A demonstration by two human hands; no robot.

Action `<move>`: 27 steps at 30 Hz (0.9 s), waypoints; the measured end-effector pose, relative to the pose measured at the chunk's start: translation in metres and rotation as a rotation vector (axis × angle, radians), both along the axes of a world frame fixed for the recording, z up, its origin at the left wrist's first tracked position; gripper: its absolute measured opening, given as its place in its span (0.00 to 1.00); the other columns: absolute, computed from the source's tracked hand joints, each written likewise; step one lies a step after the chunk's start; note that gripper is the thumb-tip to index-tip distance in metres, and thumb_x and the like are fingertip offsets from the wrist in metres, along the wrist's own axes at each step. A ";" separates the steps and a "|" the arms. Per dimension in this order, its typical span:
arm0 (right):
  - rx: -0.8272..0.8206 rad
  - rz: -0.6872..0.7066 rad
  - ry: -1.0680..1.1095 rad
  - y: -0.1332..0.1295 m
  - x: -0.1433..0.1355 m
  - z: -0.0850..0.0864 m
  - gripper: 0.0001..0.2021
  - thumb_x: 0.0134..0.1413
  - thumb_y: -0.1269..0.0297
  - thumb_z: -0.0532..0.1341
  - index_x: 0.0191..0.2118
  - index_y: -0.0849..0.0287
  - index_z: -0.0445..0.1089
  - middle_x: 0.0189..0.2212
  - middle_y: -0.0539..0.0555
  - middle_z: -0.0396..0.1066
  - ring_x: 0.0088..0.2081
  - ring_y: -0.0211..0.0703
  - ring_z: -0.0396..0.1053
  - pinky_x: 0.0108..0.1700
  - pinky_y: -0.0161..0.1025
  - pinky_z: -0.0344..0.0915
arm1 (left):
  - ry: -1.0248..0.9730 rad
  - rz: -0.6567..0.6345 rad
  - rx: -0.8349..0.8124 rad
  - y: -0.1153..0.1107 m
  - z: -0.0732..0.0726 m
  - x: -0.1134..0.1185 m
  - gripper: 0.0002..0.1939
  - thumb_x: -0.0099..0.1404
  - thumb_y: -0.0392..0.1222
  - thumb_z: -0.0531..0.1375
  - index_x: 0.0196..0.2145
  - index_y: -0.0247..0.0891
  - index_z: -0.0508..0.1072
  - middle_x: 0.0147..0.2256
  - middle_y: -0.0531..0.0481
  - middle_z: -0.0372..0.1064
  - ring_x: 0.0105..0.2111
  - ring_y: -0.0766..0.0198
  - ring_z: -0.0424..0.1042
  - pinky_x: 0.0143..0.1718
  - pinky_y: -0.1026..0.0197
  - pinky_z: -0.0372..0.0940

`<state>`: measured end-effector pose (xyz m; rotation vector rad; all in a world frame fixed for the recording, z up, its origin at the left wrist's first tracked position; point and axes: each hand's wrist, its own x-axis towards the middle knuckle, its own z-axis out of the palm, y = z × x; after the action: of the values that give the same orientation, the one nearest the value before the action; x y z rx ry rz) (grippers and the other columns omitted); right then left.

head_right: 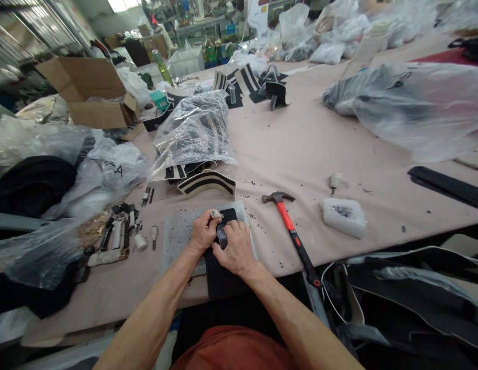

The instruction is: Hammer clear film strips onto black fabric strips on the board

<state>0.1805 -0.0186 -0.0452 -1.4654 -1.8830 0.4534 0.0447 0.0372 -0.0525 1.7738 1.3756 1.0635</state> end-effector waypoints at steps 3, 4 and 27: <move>0.020 0.003 0.105 0.000 0.028 0.009 0.11 0.56 0.57 0.62 0.41 0.57 0.69 0.42 0.58 0.70 0.45 0.52 0.66 0.49 0.48 0.63 | 0.005 -0.033 0.012 0.000 -0.003 -0.002 0.06 0.64 0.36 0.58 0.37 0.41 0.75 0.35 0.48 0.77 0.36 0.57 0.76 0.41 0.60 0.67; 0.042 -0.061 0.097 0.001 0.044 0.010 0.11 0.58 0.57 0.61 0.43 0.57 0.69 0.43 0.59 0.70 0.47 0.52 0.66 0.51 0.48 0.63 | 0.008 -0.035 0.015 0.000 -0.005 -0.003 0.06 0.63 0.36 0.58 0.37 0.41 0.75 0.34 0.48 0.77 0.36 0.57 0.76 0.41 0.60 0.67; -0.109 -0.117 -0.190 -0.002 0.088 0.094 0.20 0.67 0.49 0.47 0.30 0.57 0.62 0.20 0.52 0.63 0.21 0.38 0.58 0.26 0.37 0.48 | 0.030 -0.069 0.031 0.002 -0.010 -0.009 0.06 0.64 0.34 0.57 0.36 0.39 0.74 0.33 0.49 0.76 0.34 0.59 0.75 0.39 0.61 0.66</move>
<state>0.2681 -0.0209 0.0488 -1.7333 -1.9311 0.3770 0.0358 0.0387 -0.0624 1.8534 1.3130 1.0308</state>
